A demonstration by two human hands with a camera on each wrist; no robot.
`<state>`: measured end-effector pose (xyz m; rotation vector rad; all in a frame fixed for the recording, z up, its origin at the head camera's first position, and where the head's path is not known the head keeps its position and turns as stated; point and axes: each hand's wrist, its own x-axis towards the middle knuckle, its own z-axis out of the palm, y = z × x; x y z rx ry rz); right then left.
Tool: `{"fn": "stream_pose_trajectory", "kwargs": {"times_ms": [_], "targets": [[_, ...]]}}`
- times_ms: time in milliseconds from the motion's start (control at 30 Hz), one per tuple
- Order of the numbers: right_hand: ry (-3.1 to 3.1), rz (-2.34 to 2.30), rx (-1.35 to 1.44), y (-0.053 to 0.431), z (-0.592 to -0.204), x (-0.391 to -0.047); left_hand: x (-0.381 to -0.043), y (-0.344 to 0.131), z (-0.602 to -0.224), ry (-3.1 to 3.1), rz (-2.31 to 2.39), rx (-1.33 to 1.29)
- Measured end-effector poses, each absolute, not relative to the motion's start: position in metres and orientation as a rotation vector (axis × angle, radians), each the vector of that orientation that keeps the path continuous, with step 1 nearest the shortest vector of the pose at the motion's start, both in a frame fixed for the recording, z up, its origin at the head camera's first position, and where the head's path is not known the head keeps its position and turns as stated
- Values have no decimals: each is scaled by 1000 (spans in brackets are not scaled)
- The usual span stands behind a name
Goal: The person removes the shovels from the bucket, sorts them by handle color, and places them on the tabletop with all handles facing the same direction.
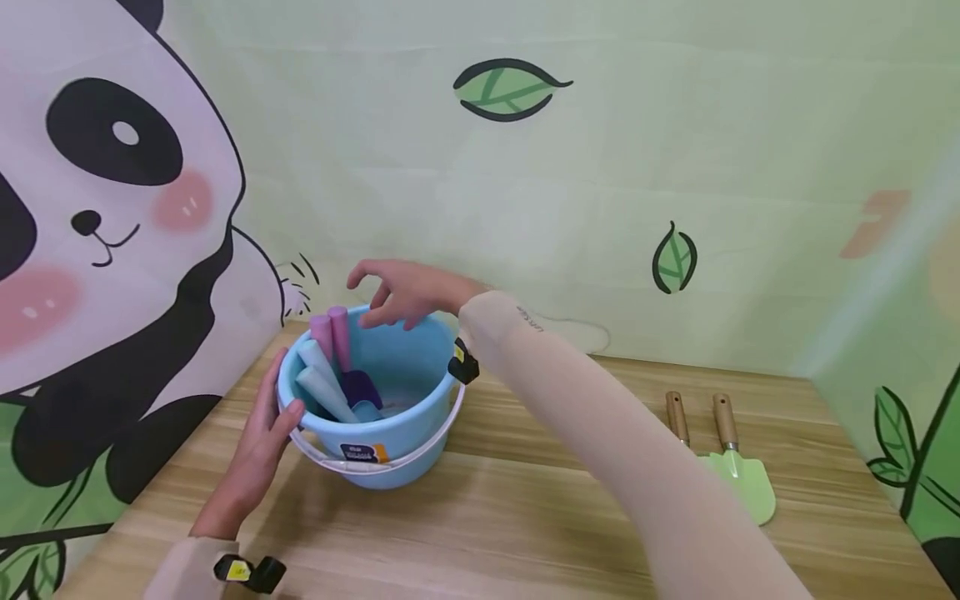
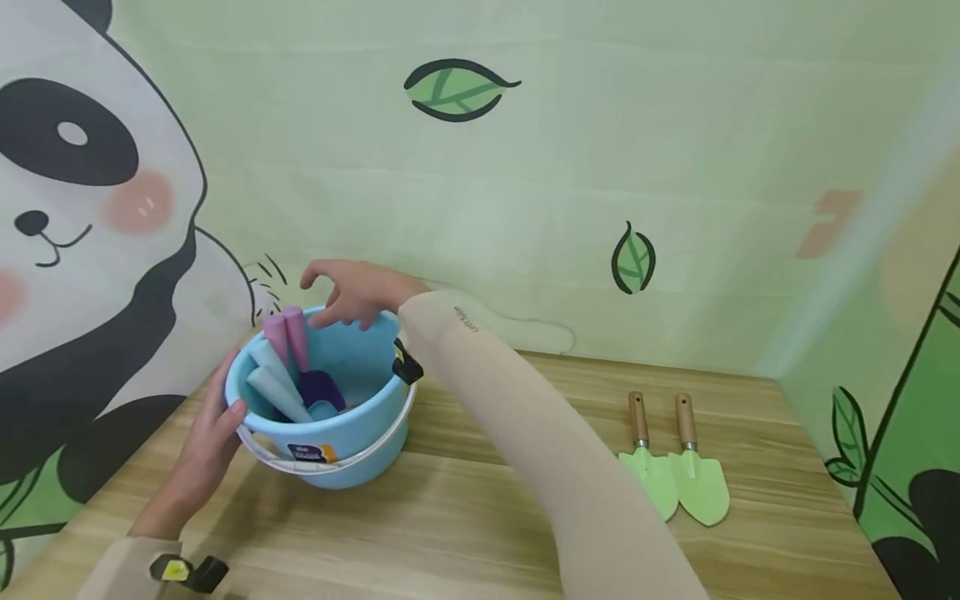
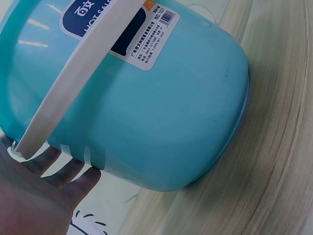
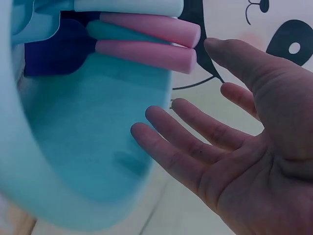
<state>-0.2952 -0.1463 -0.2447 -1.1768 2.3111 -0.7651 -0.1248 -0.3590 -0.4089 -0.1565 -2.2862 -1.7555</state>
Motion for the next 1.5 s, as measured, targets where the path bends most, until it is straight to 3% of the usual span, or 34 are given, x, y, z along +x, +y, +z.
{"fn": "stream_pose_trajectory", "kwargs": {"times_ms": [1500], "targets": [[2421,-712,-1113,-190,-263,-284,-127,-360,-409,-2281,-1768,-162]]}}
